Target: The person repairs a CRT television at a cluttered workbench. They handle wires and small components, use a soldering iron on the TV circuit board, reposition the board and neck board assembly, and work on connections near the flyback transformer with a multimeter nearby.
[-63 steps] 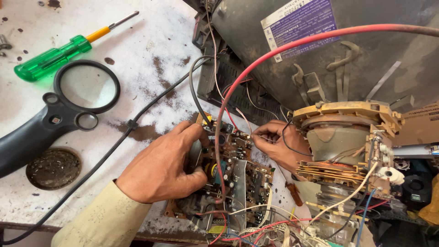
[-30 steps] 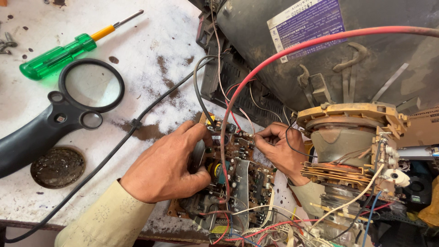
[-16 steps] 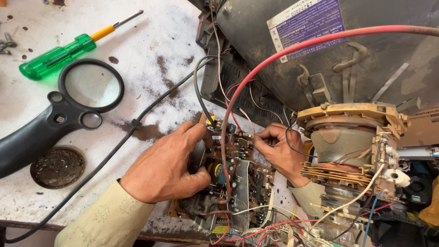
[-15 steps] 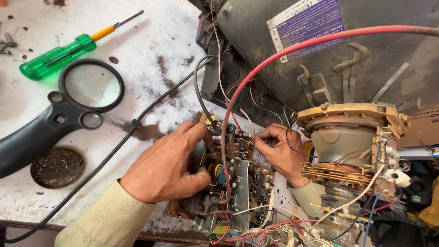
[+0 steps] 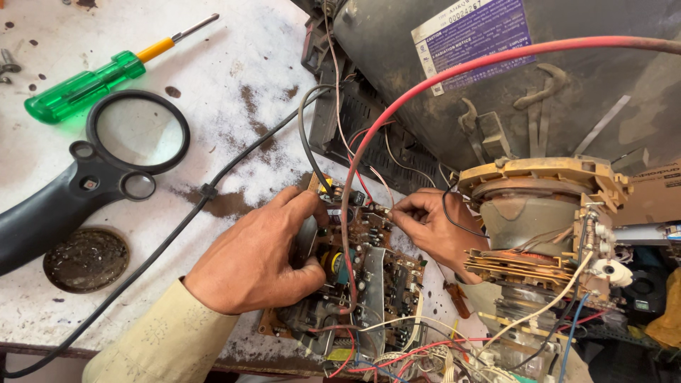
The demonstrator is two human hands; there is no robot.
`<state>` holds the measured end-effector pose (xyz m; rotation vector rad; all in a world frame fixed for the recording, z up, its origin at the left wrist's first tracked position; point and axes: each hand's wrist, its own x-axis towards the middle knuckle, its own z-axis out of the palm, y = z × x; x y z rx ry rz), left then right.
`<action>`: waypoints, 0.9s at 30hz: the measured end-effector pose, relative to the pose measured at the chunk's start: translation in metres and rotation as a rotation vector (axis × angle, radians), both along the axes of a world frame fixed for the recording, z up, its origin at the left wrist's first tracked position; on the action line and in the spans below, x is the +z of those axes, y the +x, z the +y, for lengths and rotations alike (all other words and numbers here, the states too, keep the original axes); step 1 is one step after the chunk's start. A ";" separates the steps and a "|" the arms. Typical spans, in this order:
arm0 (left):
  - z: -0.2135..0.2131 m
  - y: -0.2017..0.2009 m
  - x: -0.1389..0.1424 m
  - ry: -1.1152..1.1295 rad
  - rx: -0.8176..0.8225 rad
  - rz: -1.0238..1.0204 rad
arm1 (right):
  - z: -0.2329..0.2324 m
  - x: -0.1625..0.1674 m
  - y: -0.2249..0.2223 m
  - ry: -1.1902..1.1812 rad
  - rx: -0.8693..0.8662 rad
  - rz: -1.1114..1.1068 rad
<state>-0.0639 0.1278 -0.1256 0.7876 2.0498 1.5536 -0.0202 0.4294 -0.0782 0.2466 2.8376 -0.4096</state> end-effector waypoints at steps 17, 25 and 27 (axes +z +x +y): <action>-0.001 0.000 -0.003 0.008 -0.004 0.003 | -0.010 -0.001 0.001 -0.023 -0.062 0.053; 0.000 0.000 -0.002 0.015 0.001 0.012 | -0.017 0.004 0.000 -0.008 -0.103 0.022; 0.000 -0.001 -0.002 0.012 -0.007 0.018 | -0.018 0.004 -0.001 -0.022 -0.123 0.007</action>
